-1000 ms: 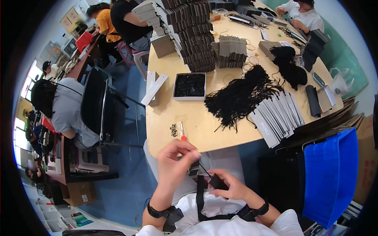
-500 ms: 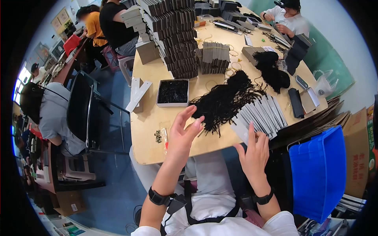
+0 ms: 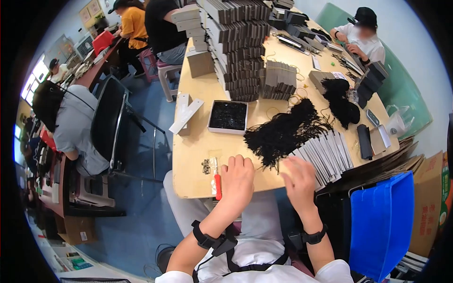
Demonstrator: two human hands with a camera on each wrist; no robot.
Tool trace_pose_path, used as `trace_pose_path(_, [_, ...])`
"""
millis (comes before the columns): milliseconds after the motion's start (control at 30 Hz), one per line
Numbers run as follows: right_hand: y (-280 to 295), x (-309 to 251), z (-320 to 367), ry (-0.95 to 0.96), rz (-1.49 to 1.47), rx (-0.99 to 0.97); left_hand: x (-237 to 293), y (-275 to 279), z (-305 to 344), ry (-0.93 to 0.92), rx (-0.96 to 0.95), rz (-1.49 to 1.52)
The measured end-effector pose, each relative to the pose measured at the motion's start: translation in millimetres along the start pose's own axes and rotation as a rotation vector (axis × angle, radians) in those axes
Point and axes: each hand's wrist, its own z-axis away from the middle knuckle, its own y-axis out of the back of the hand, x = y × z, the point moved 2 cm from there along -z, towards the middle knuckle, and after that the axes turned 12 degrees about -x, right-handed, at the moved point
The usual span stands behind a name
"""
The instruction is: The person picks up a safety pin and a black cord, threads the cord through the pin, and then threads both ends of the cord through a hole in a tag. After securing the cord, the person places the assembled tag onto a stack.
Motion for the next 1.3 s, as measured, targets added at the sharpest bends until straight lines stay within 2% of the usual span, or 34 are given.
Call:
trace_pose_path(67, [-8.7, -26.5, -13.2, 0.237, -0.53, -0.172, -6.2, 7.8, 7.3, -0.047, 0.009, 0.196])
trace_pose_path(100, [-18.6, -34.4, -15.5, 0.244, -0.544, -0.172, -9.2, 11.6, 10.8, -0.036, 0.009, 0.185])
trace_pose_path(167, [-46.3, -43.3, -18.3, 0.201, -0.827, -0.289, -15.1, 17.2, 16.4, -0.008, 0.006, 0.267])
trace_pose_path(267, [-59.0, -52.8, -21.9, 0.282, -0.81, -0.224, -43.4, 19.2, 21.5, 0.07, 0.114, 0.345])
trace_pose_path(300, [-58.3, -57.3, -24.2, 0.287, -0.815, -0.222, -56.5, 22.9, 23.7, 0.119, 0.207, 0.301])
trace_pose_path(333, [-55.8, -62.0, -25.5, 0.247, -0.843, -0.247, -68.7, 24.0, 25.9, 0.12, 0.208, 0.296])
trace_pose_path(400, [-54.1, -69.2, -26.8, 0.204, -0.869, -0.267, -91.9, 26.8, 29.7, 0.288, 0.329, 0.119])
trace_pose_path(433, [-55.2, -72.4, -25.8, 0.173, -0.913, -0.316, -99.2, 25.4, 30.3, 0.286, 0.33, 0.118])
trace_pose_path(500, [-60.2, -75.8, -24.3, 0.144, -0.975, -0.363, -109.4, 20.6, 31.0, 0.296, 0.209, 0.276])
trace_pose_path(700, [-64.9, -69.8, -22.1, -0.004, -1.085, -0.386, -110.4, 24.0, 25.6, 0.231, 0.161, 0.212])
trace_pose_path(800, [-53.0, -70.9, -27.5, 0.08, -0.953, -0.337, -112.3, 20.4, 22.9, 0.222, 0.158, 0.21])
trace_pose_path(933, [-57.3, -70.6, -26.7, 0.089, -0.916, -0.297, -110.5, 23.6, 18.2, 0.23, 0.175, 0.228])
trace_pose_path(1000, [-59.8, -72.3, -26.2, 0.027, -1.014, -0.294, -114.9, 33.2, 14.3, 0.326, 0.319, 0.357])
trace_pose_path(1033, [-59.9, -73.2, -26.3, 0.034, -1.022, -0.293, -125.2, 35.8, 11.0, 0.33, 0.324, 0.348])
trace_pose_path(1100, [-58.1, -72.3, -27.6, 0.041, -0.966, -0.282, -156.9, 39.4, 8.1, 0.348, 0.488, 0.347])
trace_pose_path(1133, [-57.2, -72.5, -27.3, 0.05, -0.974, -0.285, -165.4, 38.3, 9.5, 0.355, 0.494, 0.338])
trace_pose_path(1200, [-56.6, -71.2, -28.3, 0.007, -0.982, -0.318, -177.2, 36.8, 7.3, 0.36, 0.452, 0.452])
trace_pose_path(1233, [-57.1, -71.6, -29.1, 0.004, -0.999, -0.311, -172.6, 33.3, 5.0, 0.297, 0.434, 0.38])
trace_pose_path(1267, [-58.2, -71.3, -28.5, 0.005, -0.999, -0.313, -165.4, 25.6, 1.6, 0.256, 0.339, 0.476])
trace_pose_path(1300, [-60.0, -70.6, -28.5, 0.014, -0.988, -0.322, -151.6, 26.5, -2.4, 0.261, 0.321, 0.437])
